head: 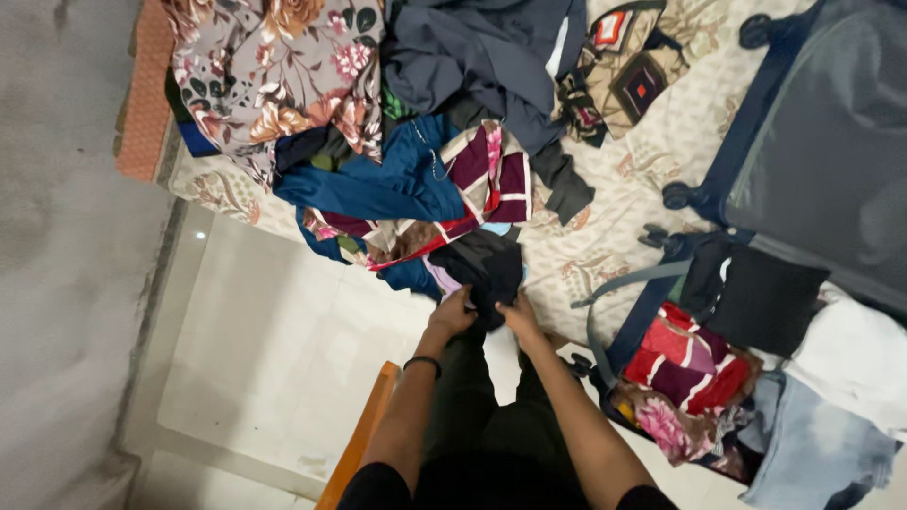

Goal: The person picks up several garments from a pile on a bed, folds each one by hand, and places them into an open suitcase.

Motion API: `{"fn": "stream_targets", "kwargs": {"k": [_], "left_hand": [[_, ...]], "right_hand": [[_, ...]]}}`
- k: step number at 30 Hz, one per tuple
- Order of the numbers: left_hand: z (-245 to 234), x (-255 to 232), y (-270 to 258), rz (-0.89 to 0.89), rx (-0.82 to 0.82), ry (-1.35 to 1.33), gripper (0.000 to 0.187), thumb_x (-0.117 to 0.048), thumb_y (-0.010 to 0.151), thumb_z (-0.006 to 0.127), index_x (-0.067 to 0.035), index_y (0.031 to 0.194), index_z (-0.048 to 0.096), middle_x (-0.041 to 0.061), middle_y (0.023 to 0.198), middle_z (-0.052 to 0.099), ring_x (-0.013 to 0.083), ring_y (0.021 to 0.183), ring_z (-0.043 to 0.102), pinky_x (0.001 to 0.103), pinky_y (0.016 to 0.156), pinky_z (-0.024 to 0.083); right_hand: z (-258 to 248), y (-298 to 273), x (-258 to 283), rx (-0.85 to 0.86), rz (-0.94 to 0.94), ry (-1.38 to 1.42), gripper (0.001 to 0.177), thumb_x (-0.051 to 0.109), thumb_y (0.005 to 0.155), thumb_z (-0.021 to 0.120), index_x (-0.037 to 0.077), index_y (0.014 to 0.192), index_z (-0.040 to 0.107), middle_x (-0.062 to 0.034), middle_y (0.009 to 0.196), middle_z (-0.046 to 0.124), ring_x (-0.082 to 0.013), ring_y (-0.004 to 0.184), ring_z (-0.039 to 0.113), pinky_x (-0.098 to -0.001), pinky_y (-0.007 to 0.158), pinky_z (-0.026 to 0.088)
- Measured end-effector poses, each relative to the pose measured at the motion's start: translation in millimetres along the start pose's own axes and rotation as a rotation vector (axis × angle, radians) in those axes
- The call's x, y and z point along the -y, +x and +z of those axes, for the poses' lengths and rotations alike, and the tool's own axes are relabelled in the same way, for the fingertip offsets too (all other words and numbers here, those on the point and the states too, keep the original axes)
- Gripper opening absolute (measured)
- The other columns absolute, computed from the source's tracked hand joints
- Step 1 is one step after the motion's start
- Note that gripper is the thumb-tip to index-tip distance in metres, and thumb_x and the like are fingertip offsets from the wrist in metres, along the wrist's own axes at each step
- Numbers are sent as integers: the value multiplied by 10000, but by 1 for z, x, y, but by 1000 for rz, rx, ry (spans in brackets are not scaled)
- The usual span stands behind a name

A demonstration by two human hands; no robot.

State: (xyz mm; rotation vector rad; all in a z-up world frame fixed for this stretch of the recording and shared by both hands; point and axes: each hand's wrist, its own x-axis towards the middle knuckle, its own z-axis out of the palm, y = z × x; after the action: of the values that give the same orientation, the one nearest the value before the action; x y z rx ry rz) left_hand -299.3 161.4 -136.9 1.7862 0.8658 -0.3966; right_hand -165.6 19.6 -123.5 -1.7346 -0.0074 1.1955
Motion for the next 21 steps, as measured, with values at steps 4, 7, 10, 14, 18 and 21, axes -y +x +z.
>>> {"fn": "stream_targets", "kwargs": {"k": [4, 7, 10, 14, 18, 21], "left_hand": [[-4, 5, -17, 37, -209, -222, 683, -223, 834, 712, -60, 1457, 483, 177, 1379, 652, 361, 1191, 678, 417, 1021, 547], [-17, -3, -36, 28, -129, -198, 727, -193, 826, 682, -54, 1490, 420, 186, 1418, 592, 372, 1166, 660, 436, 1006, 523], [-23, -22, -60, 192, -69, 45, 908, -263, 754, 871, 26, 1439, 350, 281, 1427, 474, 455, 1308, 478, 458, 1104, 412], [-31, -70, -88, 615, -359, 10, 1017, -304, 763, 908, 80, 1473, 291, 377, 1470, 383, 525, 1375, 382, 500, 1131, 334], [-68, -136, -96, 586, -470, -298, 1007, -267, 791, 837, 39, 1558, 259, 337, 1485, 391, 448, 1389, 412, 454, 1157, 347], [-96, -191, -96, 463, 20, -476, 853, -305, 891, 750, -24, 1592, 354, 266, 1359, 524, 372, 1214, 537, 424, 1056, 421]], "right_hand": [[0, -40, 28, 33, 278, -3, 471, 225, 959, 639, 33, 1389, 625, -78, 1177, 714, -195, 1042, 633, -338, 851, 493], [-13, -104, 76, 146, 282, 366, 485, 189, 955, 623, 63, 1422, 581, -33, 1274, 686, -133, 1109, 641, -310, 933, 494], [-33, -185, 136, 214, 268, 344, 488, 246, 962, 604, 55, 1411, 584, -24, 1310, 681, -116, 1162, 644, -299, 998, 499], [-71, -237, 172, 239, 144, 281, 467, 282, 964, 644, -20, 1321, 646, -74, 1254, 718, -139, 1132, 658, -306, 995, 493], [-124, -260, 194, 275, 53, 291, 474, 319, 1013, 677, -97, 1239, 674, -141, 1162, 733, -195, 1054, 661, -355, 946, 504], [-157, -280, 240, 180, -168, 15, 500, 363, 959, 666, -58, 1229, 692, -90, 1094, 743, -158, 1006, 665, -312, 907, 508]]}}
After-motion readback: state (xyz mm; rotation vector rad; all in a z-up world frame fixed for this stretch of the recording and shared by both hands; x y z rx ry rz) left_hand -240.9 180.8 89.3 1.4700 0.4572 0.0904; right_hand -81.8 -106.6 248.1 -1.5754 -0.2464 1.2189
